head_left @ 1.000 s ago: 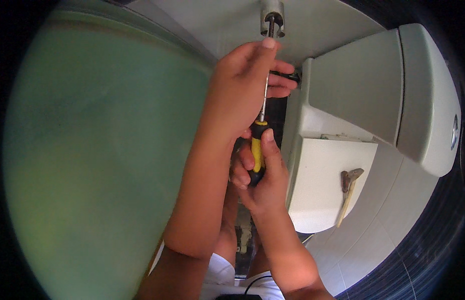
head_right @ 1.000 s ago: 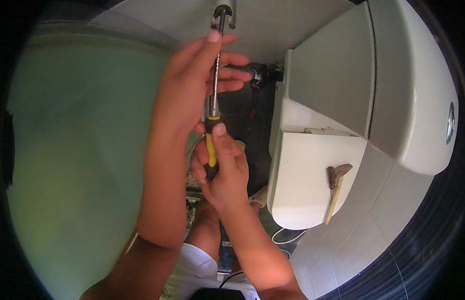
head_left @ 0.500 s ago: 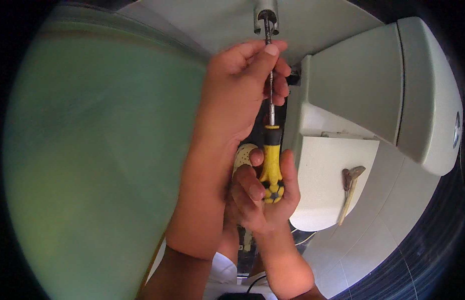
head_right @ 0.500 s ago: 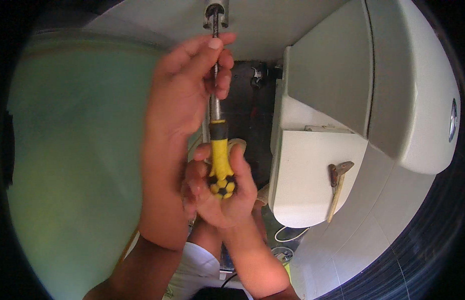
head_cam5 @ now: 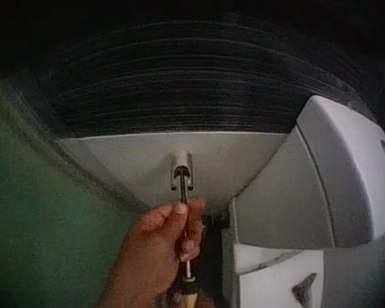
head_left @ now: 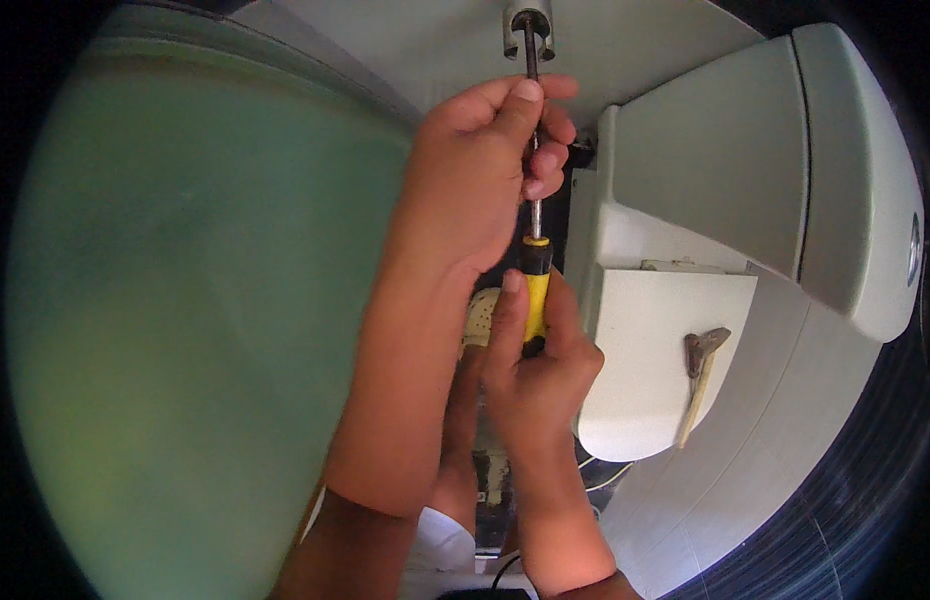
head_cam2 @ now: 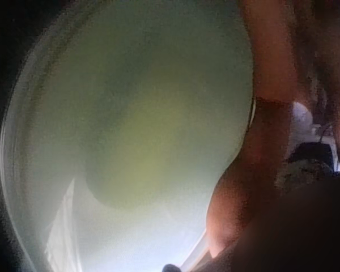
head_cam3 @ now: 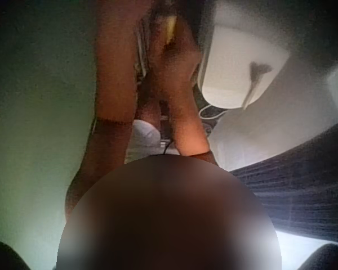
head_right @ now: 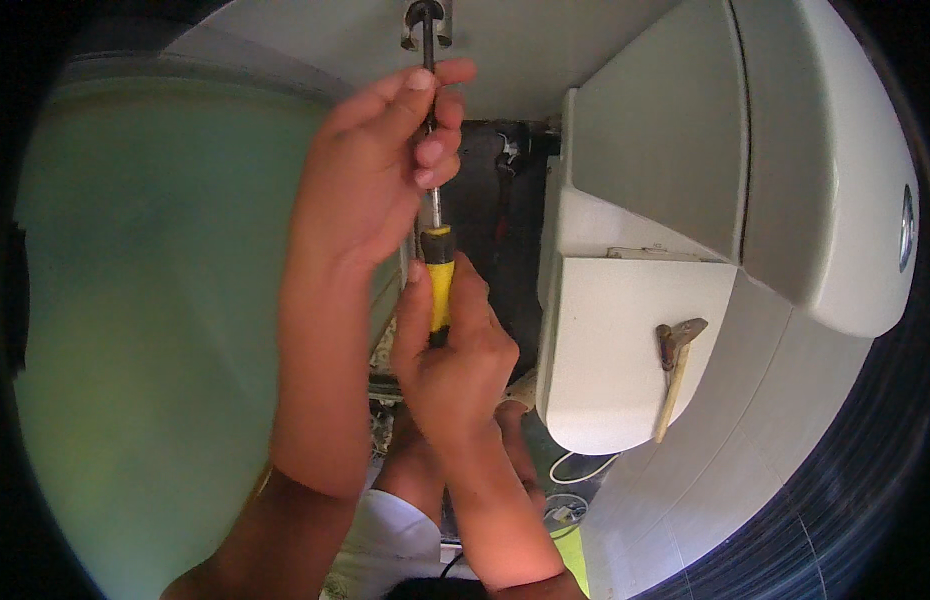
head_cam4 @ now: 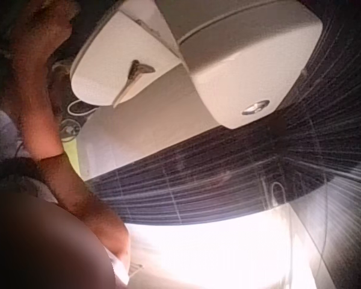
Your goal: The person kneels to disconnect a water supply line from the toilet base, then uses a screwdriver to remove the flush button assembly from the top of the toilet tank.
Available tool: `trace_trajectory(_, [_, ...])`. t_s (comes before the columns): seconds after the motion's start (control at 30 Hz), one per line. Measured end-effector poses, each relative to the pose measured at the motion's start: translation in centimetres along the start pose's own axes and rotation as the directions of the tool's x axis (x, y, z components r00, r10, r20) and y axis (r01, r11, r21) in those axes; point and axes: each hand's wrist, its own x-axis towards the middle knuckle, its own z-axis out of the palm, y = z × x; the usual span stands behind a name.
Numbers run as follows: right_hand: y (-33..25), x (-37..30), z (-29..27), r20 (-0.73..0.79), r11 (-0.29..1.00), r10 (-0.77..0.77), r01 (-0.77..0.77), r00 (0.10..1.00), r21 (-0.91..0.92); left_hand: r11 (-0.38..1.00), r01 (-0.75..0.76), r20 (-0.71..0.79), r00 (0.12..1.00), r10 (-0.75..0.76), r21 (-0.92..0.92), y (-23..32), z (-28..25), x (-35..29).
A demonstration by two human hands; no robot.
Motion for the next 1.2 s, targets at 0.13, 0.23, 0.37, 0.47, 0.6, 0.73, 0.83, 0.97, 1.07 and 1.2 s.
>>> trace_trajectory(0.13, [0.0, -0.3, 0.5, 0.232, 0.650, 0.197, -0.304, 0.953, 0.697, 0.990, 0.051, 0.036, 0.998, -0.047, -0.129, 0.5, -0.6, 0.3])
trace_trajectory(0.23, [0.1, -0.7, 0.4, 0.230, 0.617, 0.243, -0.334, 0.942, 0.713, 0.992, 0.051, 0.074, 0.996, -0.042, -0.116, 0.9, -0.5, 0.5])
trace_trajectory(0.37, [1.5, -0.5, -0.1, -0.116, 1.000, -0.008, 0.009, 0.993, 0.012, 0.997, 0.072, -0.042, 0.996, -0.073, -0.018, 0.9, 0.2, 0.3])
trace_trajectory(0.47, [2.7, -0.1, -0.7, -0.043, 0.992, 0.023, -0.018, 0.999, 0.127, 0.997, 0.051, -0.069, 0.997, -0.047, 0.060, 0.3, 0.4, 0.2])
trace_trajectory(0.6, [3.0, 0.2, -1.5, 0.284, 0.689, 0.123, -0.287, 0.951, 0.666, 0.999, 0.022, 0.008, 1.000, -0.022, -0.031, -0.1, -0.8, 0.6])
trace_trajectory(0.73, [1.5, 0.3, -2.3, 0.387, 0.644, 0.163, -0.395, 0.908, 0.655, 0.937, 0.096, 0.150, 0.988, -0.047, -0.337, -0.2, -1.3, 1.0])
trace_trajectory(0.83, [0.5, 0.3, -2.0, 0.402, 0.731, 0.214, -0.418, 0.891, 0.539, 0.961, 0.070, 0.123, 0.992, -0.038, -0.267, 0.1, -1.0, 0.6])
trace_trajectory(0.97, [-0.1, -0.2, -0.2, -0.062, 0.953, -0.197, 0.176, 0.978, -0.248, 0.997, 0.025, -0.013, 1.000, -0.024, 0.069, 0.1, -0.1, -0.6])
trace_trajectory(1.07, [-0.1, -0.1, -0.3, 0.096, 0.973, 0.035, -0.056, 0.995, 0.224, 0.997, 0.023, -0.052, 0.998, -0.019, 0.072, 0.4, -0.4, -0.2])
trace_trajectory(1.2, [0.4, 1.6, -2.6, 0.629, 0.278, 0.070, -0.621, 0.774, 0.733, 0.998, 0.042, 0.005, 0.999, -0.042, -0.037, 0.5, -0.7, 0.1])
